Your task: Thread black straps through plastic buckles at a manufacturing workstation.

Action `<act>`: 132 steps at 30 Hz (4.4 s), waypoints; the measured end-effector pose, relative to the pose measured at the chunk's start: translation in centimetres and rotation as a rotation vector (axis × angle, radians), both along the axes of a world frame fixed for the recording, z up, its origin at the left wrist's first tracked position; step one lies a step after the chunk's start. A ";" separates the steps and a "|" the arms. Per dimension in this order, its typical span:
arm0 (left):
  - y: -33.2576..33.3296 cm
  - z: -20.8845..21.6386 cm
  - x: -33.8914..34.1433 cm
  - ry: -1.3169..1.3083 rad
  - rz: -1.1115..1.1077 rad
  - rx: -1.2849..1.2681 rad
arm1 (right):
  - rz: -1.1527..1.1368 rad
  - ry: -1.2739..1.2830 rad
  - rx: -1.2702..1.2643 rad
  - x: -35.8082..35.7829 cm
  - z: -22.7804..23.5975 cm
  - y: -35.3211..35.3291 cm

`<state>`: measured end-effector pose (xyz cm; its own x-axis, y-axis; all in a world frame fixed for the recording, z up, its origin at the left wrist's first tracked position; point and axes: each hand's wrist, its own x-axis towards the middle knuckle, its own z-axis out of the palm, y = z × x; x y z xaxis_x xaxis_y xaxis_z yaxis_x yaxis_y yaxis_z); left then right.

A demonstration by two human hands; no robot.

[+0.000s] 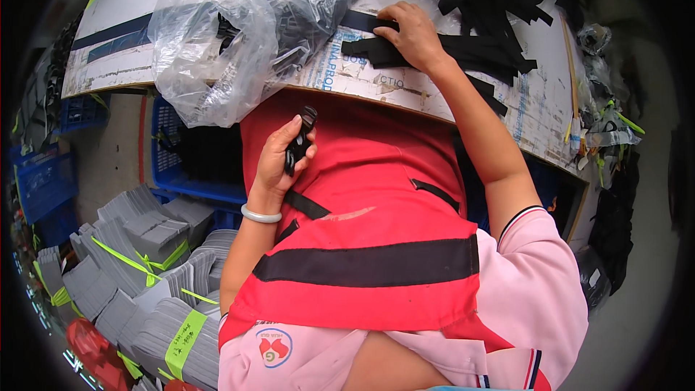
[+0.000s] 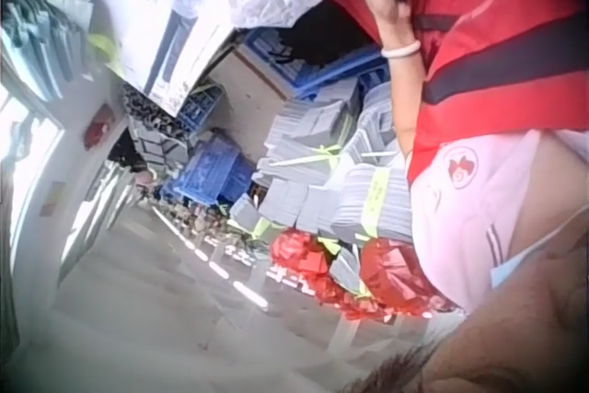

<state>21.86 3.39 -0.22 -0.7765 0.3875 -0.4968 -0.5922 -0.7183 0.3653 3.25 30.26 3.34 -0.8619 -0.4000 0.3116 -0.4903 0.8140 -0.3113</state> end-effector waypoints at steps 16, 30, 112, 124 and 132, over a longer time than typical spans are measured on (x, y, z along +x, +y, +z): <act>2.5 4.0 0.1 0.257 0.218 -0.487 | 0.110 -1.336 -0.948 12.0 6.2 -7.8; 2.7 3.1 0.0 0.732 0.430 -1.085 | -0.076 -1.652 -1.617 13.3 4.9 -9.2; -0.2 1.9 1.4 0.187 0.212 -0.449 | 0.040 -0.012 -0.006 3.5 0.8 -0.5; 0.6 2.4 1.4 0.301 0.212 -0.724 | 0.204 0.283 -0.149 4.6 6.7 -2.9; 1.3 3.9 1.4 0.353 0.206 -0.811 | 0.222 -1.117 -0.500 13.7 6.9 -8.2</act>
